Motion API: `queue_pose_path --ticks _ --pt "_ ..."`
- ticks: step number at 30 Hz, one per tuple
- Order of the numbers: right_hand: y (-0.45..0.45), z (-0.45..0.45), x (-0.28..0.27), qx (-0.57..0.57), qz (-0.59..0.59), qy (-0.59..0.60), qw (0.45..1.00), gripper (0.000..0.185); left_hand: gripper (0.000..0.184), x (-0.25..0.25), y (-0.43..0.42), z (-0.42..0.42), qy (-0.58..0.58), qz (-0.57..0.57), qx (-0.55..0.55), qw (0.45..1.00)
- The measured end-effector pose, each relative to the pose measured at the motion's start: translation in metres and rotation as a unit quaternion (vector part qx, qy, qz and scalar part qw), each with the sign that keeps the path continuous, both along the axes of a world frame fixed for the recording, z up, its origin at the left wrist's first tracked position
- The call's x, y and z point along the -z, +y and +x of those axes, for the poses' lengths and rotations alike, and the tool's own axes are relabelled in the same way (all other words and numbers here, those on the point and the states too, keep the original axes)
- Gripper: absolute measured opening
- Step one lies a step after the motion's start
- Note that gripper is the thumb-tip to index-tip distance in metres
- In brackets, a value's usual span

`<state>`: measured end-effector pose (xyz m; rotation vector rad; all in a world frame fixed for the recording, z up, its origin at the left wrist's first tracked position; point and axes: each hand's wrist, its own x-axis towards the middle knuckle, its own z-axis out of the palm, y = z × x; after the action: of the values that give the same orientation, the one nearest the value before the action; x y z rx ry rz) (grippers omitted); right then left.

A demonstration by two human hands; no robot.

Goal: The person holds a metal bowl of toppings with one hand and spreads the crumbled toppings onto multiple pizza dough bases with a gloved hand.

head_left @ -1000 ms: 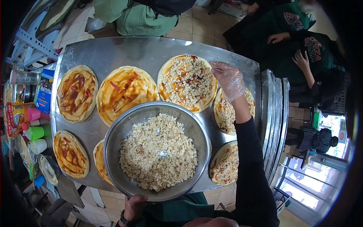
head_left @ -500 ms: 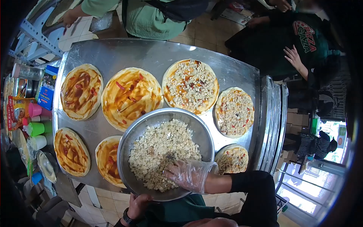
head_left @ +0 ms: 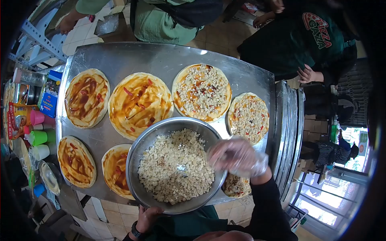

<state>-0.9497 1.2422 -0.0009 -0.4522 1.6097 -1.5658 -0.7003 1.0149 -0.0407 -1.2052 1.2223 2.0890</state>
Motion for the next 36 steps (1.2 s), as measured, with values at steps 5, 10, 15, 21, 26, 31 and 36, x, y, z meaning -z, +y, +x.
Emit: queue_pose_path --ticks 5,10,15,21,26,31,36 --pt "0.032 -0.054 0.038 0.202 0.222 0.123 0.946 0.018 0.011 -0.008 -0.007 -0.007 -0.041 0.039 -0.039 0.998" --pt "0.045 -0.093 0.082 0.203 0.358 0.286 0.865 0.015 0.021 -0.004 -0.008 -0.003 -0.034 0.032 -0.053 0.998" --pt "0.05 -0.125 0.098 0.201 0.351 0.377 0.833 0.014 0.033 -0.009 -0.005 -0.011 -0.04 0.031 -0.097 0.994" --pt "0.034 -0.111 0.073 0.17 0.423 0.332 0.826 0.014 0.031 -0.011 -0.009 -0.008 -0.037 0.036 -0.098 0.994" --pt "0.021 -0.072 0.064 0.08 0.382 0.301 0.87 0.02 0.033 -0.01 -0.013 -0.004 -0.037 0.028 -0.102 0.994" --pt "0.009 -0.055 0.064 0.081 0.374 0.283 0.88 0.024 0.034 -0.016 -0.013 -0.004 -0.033 0.02 -0.123 0.992" --pt "-0.014 -0.063 0.063 0.085 0.372 0.317 0.868 0.027 0.034 -0.018 -0.014 0.002 -0.033 0.018 -0.132 0.991"
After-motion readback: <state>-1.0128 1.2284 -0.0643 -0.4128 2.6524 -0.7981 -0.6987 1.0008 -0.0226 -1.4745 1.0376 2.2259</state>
